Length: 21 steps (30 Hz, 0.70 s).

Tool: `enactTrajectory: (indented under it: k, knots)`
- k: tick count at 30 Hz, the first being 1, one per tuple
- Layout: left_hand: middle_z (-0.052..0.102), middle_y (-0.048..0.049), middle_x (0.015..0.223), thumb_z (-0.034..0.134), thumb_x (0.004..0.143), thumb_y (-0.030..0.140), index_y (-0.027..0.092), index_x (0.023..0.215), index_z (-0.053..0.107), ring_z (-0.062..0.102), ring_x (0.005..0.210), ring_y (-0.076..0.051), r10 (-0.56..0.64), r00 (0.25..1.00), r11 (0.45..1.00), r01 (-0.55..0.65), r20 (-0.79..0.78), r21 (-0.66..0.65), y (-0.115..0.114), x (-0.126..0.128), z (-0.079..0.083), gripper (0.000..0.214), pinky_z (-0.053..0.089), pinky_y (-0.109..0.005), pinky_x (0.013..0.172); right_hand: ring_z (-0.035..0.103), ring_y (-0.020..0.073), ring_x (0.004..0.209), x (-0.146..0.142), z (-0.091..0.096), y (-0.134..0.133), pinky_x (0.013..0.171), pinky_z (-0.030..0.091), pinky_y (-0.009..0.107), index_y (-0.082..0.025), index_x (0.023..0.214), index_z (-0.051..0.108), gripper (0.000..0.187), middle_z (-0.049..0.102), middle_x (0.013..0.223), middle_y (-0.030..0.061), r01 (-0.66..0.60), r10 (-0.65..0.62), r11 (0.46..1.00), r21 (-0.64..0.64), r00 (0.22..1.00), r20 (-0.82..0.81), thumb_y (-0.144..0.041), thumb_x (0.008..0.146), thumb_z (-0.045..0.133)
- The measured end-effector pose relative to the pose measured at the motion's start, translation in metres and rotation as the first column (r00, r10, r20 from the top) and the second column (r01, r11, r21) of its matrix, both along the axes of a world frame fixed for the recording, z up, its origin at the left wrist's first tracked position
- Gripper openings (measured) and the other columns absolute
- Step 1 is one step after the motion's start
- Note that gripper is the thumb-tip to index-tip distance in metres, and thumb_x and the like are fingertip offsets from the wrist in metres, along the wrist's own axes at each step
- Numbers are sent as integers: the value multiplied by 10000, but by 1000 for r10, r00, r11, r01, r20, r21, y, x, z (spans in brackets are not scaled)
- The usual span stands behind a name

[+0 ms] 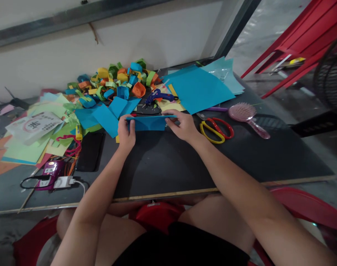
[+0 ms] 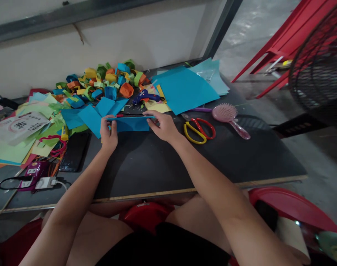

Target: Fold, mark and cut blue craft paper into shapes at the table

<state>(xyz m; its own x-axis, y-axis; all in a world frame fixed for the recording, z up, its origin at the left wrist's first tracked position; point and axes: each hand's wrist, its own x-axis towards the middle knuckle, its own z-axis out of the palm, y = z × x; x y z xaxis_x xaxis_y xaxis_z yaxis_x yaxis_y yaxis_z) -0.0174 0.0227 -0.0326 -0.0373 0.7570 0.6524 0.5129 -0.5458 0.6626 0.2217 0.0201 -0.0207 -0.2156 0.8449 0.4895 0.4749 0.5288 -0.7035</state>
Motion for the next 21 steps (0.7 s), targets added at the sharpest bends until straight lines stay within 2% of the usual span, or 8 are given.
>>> enactTrajectory:
  k: [2,4,6,8,10,13,18,21]
  knots:
    - [591,-83,1062,470,957,501,235,1069,488,583,1001,-197,-30,1000,999,30,0,11,1,0,0,290,461,-346,850,702,209,849,1,0,0,680,566,331,-245,1235,594,341,723,1114,79,-37,37,999,-13,999,-4,-337,913,524]
    - [583,-79,1040,478,947,526,236,1065,478,586,992,-200,-40,999,999,40,11,10,3,0,-2,314,468,-351,843,703,230,908,1,0,0,692,568,340,-243,1296,537,402,729,1095,87,-43,43,999,-21,999,-6,-330,904,536]
    - [543,-41,889,434,953,563,235,984,471,571,830,-173,-9,1000,999,10,27,-37,5,-1,-5,332,461,-331,740,703,240,920,1,-1,1,707,571,353,-240,1310,516,412,730,1079,96,-13,13,1000,-24,1000,-12,-344,912,524]
    - [421,12,726,396,945,615,238,866,425,474,650,-140,56,998,994,-52,40,-95,6,-2,-8,386,407,-313,627,702,238,882,1,-4,3,711,573,367,-232,1310,511,412,727,1066,104,27,-27,999,-27,1000,-10,-360,918,511]
    - [334,31,680,361,929,665,244,805,365,394,591,-130,99,994,989,-93,46,-117,6,-1,-9,438,365,-313,586,693,231,807,0,-8,5,686,570,377,-222,1323,492,451,723,1050,107,47,-47,998,-44,999,11,-378,902,534]
    - [365,17,710,327,920,693,247,820,357,419,622,-142,77,996,992,-71,52,-109,5,0,-9,458,377,-322,603,672,230,741,0,-14,9,656,555,381,-214,1301,507,476,719,965,96,5,3,994,-109,998,67,-411,875,582]
    - [394,5,724,346,923,678,246,904,427,469,652,-157,41,996,986,-28,75,-162,6,-1,-8,439,404,-332,630,597,201,606,-1,-14,11,591,514,357,-179,1061,626,368,599,634,20,-68,85,966,-248,995,57,-500,888,576]
    - [416,-6,735,361,903,701,242,971,461,512,701,-180,77,993,979,-57,94,-194,9,-3,-12,475,424,-351,655,537,161,510,-2,-15,12,503,484,316,-186,1159,606,447,556,579,-14,-89,88,970,-226,996,-17,-550,918,512]
